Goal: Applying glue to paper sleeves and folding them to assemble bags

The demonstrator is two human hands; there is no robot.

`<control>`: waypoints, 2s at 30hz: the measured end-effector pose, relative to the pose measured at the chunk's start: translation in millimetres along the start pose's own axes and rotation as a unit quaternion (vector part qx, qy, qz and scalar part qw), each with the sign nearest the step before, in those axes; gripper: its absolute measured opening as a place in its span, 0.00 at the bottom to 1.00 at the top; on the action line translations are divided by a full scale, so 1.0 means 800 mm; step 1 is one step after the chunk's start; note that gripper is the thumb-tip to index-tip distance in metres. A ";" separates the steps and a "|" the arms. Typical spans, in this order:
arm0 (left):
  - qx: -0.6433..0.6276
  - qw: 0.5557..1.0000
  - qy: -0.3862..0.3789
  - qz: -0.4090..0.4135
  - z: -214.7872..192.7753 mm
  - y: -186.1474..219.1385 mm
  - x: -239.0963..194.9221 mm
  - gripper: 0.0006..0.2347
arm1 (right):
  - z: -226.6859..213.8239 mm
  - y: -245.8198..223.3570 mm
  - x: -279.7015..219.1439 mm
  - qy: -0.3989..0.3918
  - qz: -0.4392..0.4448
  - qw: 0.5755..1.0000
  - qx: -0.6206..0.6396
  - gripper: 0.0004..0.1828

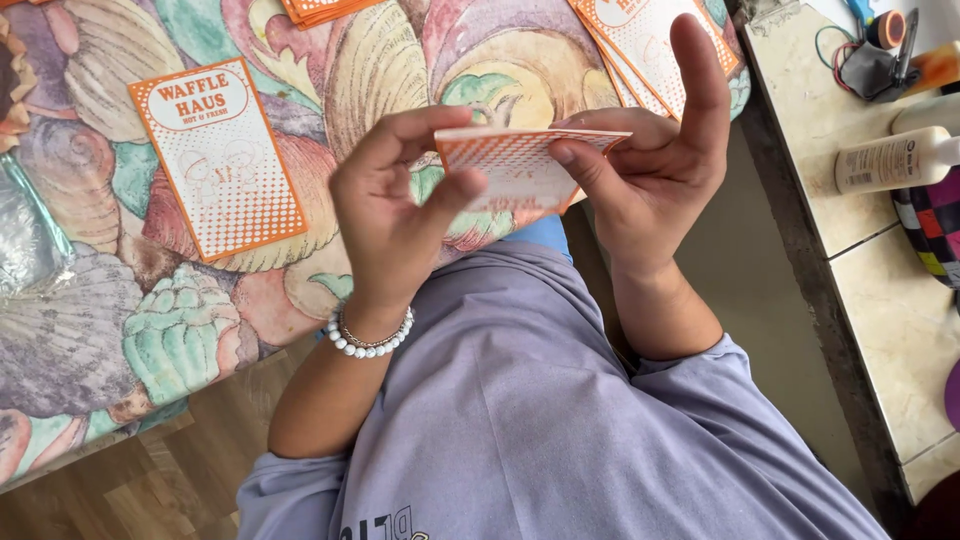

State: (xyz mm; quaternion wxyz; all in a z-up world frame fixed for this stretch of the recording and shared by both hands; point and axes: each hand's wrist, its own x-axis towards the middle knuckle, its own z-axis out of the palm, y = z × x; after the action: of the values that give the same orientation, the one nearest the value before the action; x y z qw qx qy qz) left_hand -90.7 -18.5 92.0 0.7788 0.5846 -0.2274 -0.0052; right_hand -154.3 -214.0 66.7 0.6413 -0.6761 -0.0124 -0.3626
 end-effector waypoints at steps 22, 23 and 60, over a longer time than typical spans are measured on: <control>0.150 0.987 0.008 0.050 -0.016 0.034 0.015 0.03 | -0.001 -0.008 0.015 0.048 -0.004 0.999 0.017 0.51; 0.165 0.985 0.003 0.053 -0.016 0.036 0.016 0.01 | 0.001 -0.010 0.017 0.031 0.000 0.999 0.025 0.49; 0.337 0.931 -0.019 0.139 -0.014 0.041 0.021 0.00 | 0.030 -0.080 0.071 -0.263 -0.219 0.877 -0.337 0.32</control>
State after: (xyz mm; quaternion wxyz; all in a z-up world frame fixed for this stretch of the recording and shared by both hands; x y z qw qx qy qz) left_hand -80.0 -2.3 125.0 0.5244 0.7750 -0.3096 0.1688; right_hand -131.9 -207.1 152.4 0.2516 -0.9019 -0.2056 -0.2846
